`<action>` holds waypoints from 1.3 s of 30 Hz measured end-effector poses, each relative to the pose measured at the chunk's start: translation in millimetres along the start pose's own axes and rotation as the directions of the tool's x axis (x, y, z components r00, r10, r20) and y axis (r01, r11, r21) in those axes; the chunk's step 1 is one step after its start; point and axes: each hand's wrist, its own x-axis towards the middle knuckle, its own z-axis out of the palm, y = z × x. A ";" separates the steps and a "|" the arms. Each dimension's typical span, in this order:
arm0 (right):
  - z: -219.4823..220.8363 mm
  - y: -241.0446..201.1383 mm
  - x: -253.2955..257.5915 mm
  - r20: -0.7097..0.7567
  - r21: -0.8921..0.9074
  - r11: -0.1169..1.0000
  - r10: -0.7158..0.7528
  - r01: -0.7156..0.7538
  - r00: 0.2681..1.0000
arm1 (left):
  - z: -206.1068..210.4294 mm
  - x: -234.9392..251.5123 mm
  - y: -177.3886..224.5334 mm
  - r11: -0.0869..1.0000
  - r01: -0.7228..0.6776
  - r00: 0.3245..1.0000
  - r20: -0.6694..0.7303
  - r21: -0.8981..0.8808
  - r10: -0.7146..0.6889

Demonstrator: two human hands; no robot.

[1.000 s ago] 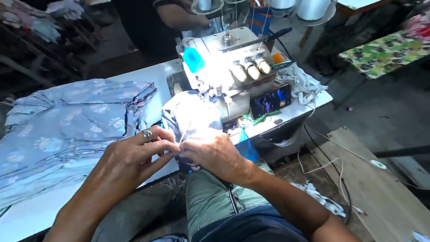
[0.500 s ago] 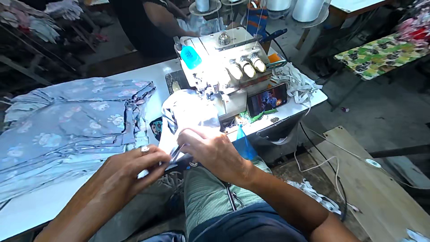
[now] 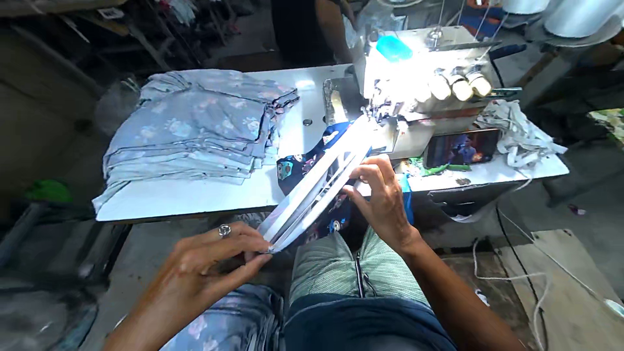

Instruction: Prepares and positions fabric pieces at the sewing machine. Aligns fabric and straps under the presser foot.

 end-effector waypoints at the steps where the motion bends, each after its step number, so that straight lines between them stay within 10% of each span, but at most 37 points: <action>1: 3.3 0.6 0.6 -0.015 -0.019 1.000 -0.010 0.009 1.000 | -1.0 -0.1 0.3 1.000 0.000 1.000 0.001 -0.019 0.000; 21: -10.9 12.8 11.3 -0.073 0.013 0.998 -0.066 0.068 0.995 | -1.0 17.3 21.2 0.987 -0.116 0.993 0.007 -0.110 0.117; 29: -38.6 26.3 -12.6 0.008 0.271 0.962 0.015 -0.017 1.000 | 65.7 90.7 -20.4 0.990 0.136 0.961 -0.236 -0.046 -0.143; 34: -28.0 30.6 -9.7 -0.048 0.276 0.960 0.054 -0.039 0.997 | 121.4 116.2 -56.7 0.942 0.237 0.971 0.088 -0.239 -0.222; 39: -23.6 31.8 -13.4 -0.050 0.245 0.967 0.080 -0.066 0.995 | 32.7 132.0 -44.2 0.965 0.080 0.996 0.008 0.250 -0.085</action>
